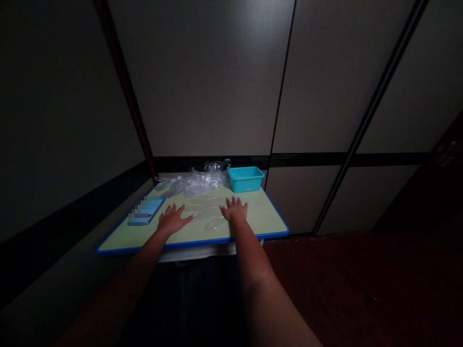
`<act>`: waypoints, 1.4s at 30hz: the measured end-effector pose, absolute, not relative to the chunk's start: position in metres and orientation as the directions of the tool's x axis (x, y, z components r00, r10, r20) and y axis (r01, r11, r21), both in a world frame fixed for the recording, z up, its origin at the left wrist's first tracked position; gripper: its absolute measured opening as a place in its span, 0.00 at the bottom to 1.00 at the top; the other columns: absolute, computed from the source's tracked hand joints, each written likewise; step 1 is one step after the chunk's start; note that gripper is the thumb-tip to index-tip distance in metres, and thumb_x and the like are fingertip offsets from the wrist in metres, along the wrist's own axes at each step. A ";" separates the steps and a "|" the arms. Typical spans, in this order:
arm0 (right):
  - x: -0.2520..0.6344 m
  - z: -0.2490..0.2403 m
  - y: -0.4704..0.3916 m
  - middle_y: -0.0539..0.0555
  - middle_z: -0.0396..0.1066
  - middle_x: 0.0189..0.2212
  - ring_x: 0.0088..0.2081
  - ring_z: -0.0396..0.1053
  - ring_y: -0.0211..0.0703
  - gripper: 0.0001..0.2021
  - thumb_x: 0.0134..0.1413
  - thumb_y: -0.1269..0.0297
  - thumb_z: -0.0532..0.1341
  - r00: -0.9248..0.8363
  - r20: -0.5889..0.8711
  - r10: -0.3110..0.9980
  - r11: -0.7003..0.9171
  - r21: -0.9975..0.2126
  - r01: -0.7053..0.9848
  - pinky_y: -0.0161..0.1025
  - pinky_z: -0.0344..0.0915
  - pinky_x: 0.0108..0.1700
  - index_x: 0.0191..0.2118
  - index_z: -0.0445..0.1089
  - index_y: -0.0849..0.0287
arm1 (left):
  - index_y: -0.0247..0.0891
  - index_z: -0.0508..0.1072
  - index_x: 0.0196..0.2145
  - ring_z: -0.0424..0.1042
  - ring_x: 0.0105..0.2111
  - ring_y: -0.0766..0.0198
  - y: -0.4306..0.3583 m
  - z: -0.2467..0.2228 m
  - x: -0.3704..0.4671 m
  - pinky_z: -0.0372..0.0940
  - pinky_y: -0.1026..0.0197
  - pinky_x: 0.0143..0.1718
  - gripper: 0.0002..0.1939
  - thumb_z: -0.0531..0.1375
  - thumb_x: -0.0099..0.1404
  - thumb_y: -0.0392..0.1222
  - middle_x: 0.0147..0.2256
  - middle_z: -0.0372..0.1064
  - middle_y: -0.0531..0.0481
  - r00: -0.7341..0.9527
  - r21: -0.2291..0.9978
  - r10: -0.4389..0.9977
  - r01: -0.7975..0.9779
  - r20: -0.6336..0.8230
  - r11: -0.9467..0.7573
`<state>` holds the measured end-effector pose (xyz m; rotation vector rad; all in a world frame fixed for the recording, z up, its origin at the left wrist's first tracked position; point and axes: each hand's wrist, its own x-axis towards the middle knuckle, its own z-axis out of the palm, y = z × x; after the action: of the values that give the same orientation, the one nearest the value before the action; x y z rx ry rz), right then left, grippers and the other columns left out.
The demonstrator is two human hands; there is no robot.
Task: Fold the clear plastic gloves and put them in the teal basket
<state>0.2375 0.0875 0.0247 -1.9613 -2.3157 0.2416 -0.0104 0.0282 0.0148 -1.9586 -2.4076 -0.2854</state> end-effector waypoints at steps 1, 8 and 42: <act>0.238 0.024 0.088 0.51 0.31 0.66 0.65 0.30 0.51 0.34 0.56 0.41 0.35 -0.169 -0.025 0.985 0.162 -0.184 0.970 0.61 0.30 0.59 0.65 0.37 0.47 | 0.45 0.51 0.62 0.37 0.63 0.46 0.029 0.015 -0.011 0.44 0.41 0.57 0.46 0.44 0.53 0.73 0.64 0.41 0.38 -0.208 0.124 0.969 0.973 0.130 0.192; 0.239 0.023 0.087 0.51 0.33 0.66 0.65 0.31 0.52 0.35 0.55 0.39 0.33 -0.176 -0.010 0.984 0.170 -0.199 0.965 0.61 0.31 0.59 0.65 0.38 0.48 | 0.45 0.50 0.63 0.36 0.64 0.47 0.027 0.018 -0.010 0.42 0.40 0.57 0.44 0.43 0.54 0.72 0.64 0.39 0.39 -0.200 0.131 0.975 0.974 0.098 0.186; 0.238 0.024 0.086 0.51 0.31 0.66 0.65 0.31 0.53 0.34 0.55 0.39 0.31 -0.165 -0.024 0.986 0.160 -0.134 0.978 0.63 0.33 0.58 0.65 0.35 0.45 | 0.32 0.57 0.58 0.53 0.60 0.62 0.048 0.028 0.039 0.48 0.40 0.55 0.32 0.30 0.62 0.41 0.55 0.58 0.39 -0.186 0.969 0.966 -0.135 0.181 -0.207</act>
<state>0.2380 0.0859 0.0243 -1.9843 -2.3393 0.1814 0.0389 0.0485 0.0275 -2.0843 -2.0311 -2.8214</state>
